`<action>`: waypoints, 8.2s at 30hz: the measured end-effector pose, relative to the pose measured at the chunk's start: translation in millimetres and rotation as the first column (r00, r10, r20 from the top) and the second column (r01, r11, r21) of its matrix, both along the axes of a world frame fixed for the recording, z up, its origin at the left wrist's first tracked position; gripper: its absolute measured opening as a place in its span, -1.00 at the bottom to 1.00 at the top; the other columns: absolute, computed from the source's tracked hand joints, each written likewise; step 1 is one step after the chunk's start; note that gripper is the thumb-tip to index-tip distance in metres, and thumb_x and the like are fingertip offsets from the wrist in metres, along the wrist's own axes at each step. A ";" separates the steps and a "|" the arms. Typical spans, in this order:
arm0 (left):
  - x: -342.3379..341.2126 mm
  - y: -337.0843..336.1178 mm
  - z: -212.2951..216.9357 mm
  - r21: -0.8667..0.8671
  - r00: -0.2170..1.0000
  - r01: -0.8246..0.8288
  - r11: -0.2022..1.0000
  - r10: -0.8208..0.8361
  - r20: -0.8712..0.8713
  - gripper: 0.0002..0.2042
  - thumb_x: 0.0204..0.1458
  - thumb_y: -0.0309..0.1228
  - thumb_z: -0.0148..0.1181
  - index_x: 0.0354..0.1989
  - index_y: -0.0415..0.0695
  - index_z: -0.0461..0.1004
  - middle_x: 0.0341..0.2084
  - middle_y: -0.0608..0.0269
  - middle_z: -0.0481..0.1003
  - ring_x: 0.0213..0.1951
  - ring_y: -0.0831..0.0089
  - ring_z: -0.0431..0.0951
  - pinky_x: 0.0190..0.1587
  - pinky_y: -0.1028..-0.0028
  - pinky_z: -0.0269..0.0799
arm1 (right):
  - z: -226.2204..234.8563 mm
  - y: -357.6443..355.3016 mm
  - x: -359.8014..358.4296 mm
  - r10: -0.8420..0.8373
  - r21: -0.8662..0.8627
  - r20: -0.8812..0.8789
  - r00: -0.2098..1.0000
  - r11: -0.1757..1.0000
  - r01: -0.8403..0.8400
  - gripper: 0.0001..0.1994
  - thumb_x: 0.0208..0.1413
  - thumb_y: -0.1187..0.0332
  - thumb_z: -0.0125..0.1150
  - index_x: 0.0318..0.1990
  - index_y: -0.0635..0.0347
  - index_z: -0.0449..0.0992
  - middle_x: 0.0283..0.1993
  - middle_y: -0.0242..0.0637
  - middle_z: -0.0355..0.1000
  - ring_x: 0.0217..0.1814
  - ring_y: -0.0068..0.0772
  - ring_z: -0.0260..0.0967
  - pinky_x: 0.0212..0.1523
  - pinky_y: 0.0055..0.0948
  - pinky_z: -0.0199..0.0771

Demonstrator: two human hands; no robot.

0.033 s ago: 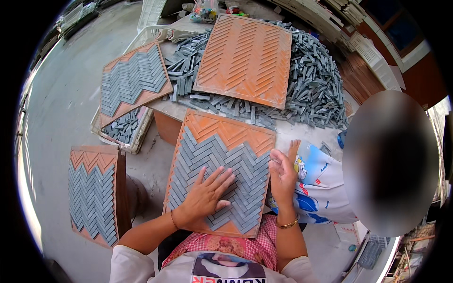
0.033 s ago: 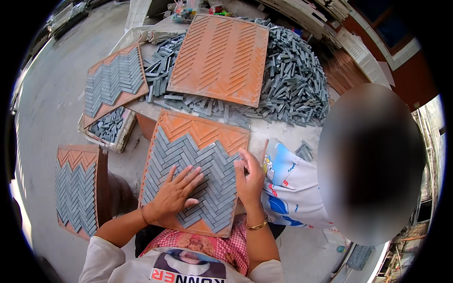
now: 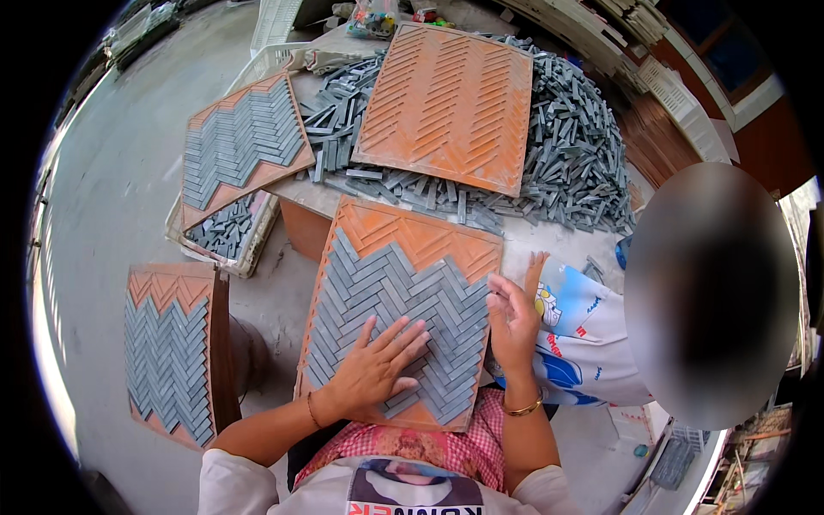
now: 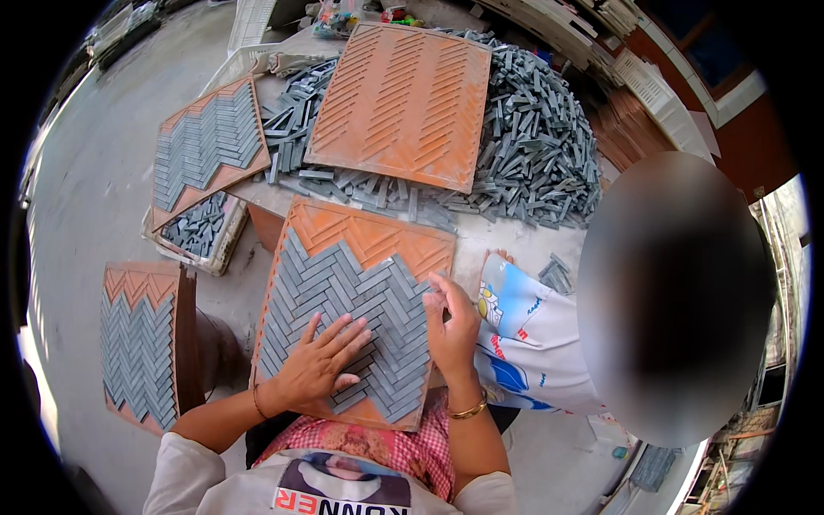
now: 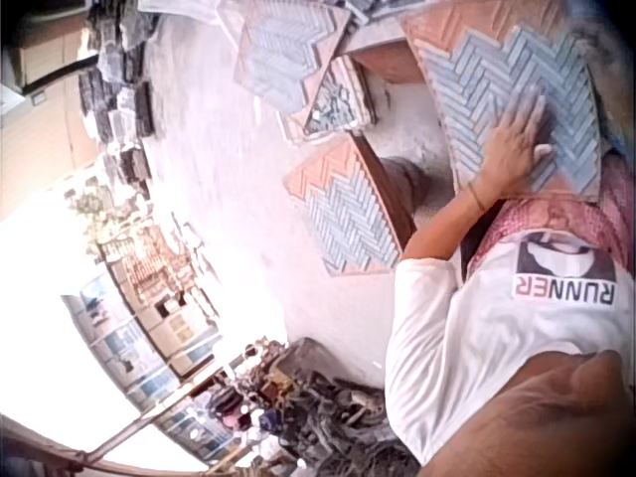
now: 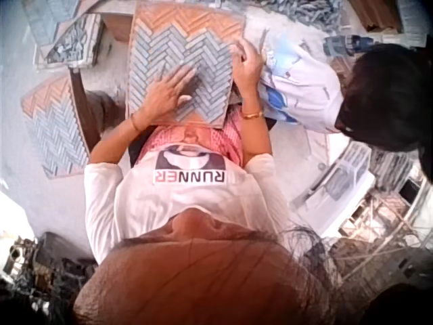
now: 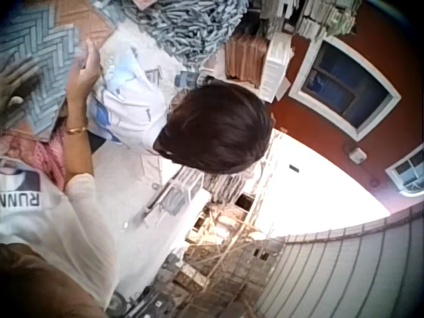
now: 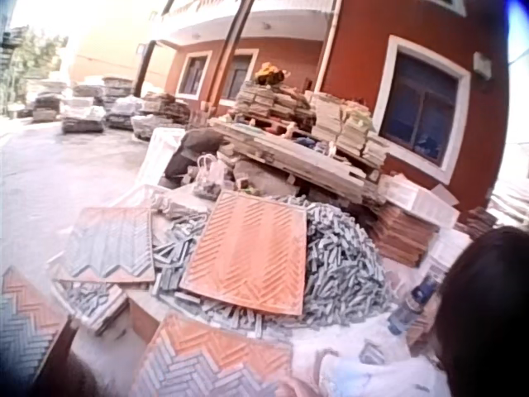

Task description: The person assembles small rectangular tiles onto a square board, arranging them in a herringbone pattern. They repeatedly pick tiles from a nearby pile, place them on the board, and adjust their positions to maintain alignment.

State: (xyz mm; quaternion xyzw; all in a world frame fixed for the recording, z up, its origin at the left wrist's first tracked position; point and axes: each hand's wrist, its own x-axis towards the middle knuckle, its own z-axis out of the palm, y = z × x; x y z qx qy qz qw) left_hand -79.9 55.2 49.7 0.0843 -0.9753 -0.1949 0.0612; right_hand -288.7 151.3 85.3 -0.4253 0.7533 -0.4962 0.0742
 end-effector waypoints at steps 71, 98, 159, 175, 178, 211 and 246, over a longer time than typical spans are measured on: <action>48.1 -75.9 81.0 0.940 0.612 0.313 0.134 0.728 -0.308 -0.86 0.05 -0.41 0.02 -0.30 -0.23 0.33 -0.67 0.52 0.17 -0.71 0.75 0.10 -0.68 0.69 0.05 | 72.8 15.4 -39.6 0.481 -0.421 0.589 0.649 0.869 -0.261 -0.74 0.04 0.30 0.18 -0.19 0.28 0.39 -0.42 -0.51 0.31 -0.46 -0.75 0.19 -0.45 -0.72 0.18; 45.8 -175.1 204.0 0.961 0.879 0.214 -0.174 0.464 -0.111 -0.07 0.01 0.30 -0.43 0.03 -0.58 0.14 -0.12 -0.31 0.36 -0.07 0.09 0.46 -0.02 0.34 0.44 | 139.6 -6.6 -57.2 0.199 -0.538 -0.151 0.968 0.805 -0.249 -0.79 -0.12 0.46 0.30 -0.32 0.39 0.49 -0.33 -0.30 0.47 -0.24 -0.57 0.32 -0.16 -0.57 0.26; 102.0 -28.1 -9.2 0.234 0.735 -0.675 0.699 0.664 0.137 -0.56 -0.08 -0.30 0.15 0.02 -0.18 0.36 -0.54 -0.02 0.44 -0.46 0.06 0.48 -0.42 0.27 0.38 | -56.2 74.7 46.2 -0.090 0.544 -0.176 0.980 0.821 0.173 -0.37 -0.01 0.16 0.14 0.16 0.34 0.15 -0.18 0.07 0.29 -0.18 0.05 0.31 -0.20 -0.18 0.34; 48.3 -88.7 -64.8 0.570 0.773 -0.419 0.707 0.607 -0.184 -0.48 0.04 -0.52 -0.04 0.19 -0.38 0.03 0.07 -0.15 0.26 0.11 0.16 0.28 0.12 0.42 0.15 | -32.5 73.1 47.9 -0.112 0.603 -0.321 0.941 0.742 0.293 -0.63 0.03 0.14 0.09 -0.09 0.22 0.41 -0.12 -0.02 0.41 -0.01 -0.05 0.32 -0.15 -0.16 0.39; 41.9 -86.2 -61.6 0.600 0.759 -0.409 0.688 0.621 -0.194 -0.49 0.02 -0.55 -0.05 0.18 -0.39 0.05 0.08 -0.14 0.25 0.13 0.18 0.26 0.13 0.42 0.13 | -27.7 66.9 37.6 -0.246 0.366 -0.169 0.954 0.883 0.292 -0.50 0.05 0.12 0.08 0.07 0.28 0.29 0.11 0.05 0.25 0.13 0.03 0.22 0.02 -0.19 0.31; 71.3 -65.1 -66.9 0.985 0.803 -0.140 0.104 0.593 0.051 -0.54 0.06 -0.44 -0.01 0.14 -0.33 0.13 0.05 0.16 0.28 0.07 0.45 0.27 0.12 0.49 0.13 | -110.6 72.9 28.0 0.045 -0.042 0.674 0.737 0.999 -0.023 -0.45 0.10 0.27 0.09 0.19 0.34 0.09 0.14 -0.19 0.22 0.15 -0.42 0.18 0.13 -0.45 0.15; 154.9 43.1 -30.0 0.853 0.669 -0.432 0.294 0.739 0.084 -0.45 -0.13 -0.65 0.09 0.14 -0.34 0.18 -0.40 0.32 0.43 -0.52 0.69 0.38 -0.50 0.69 0.35 | -68.9 157.9 105.5 0.158 0.358 0.042 0.987 0.920 -0.162 0.13 -0.37 0.17 0.48 0.24 0.47 -0.25 0.23 0.19 -0.01 0.29 0.04 0.00 0.24 -0.27 0.04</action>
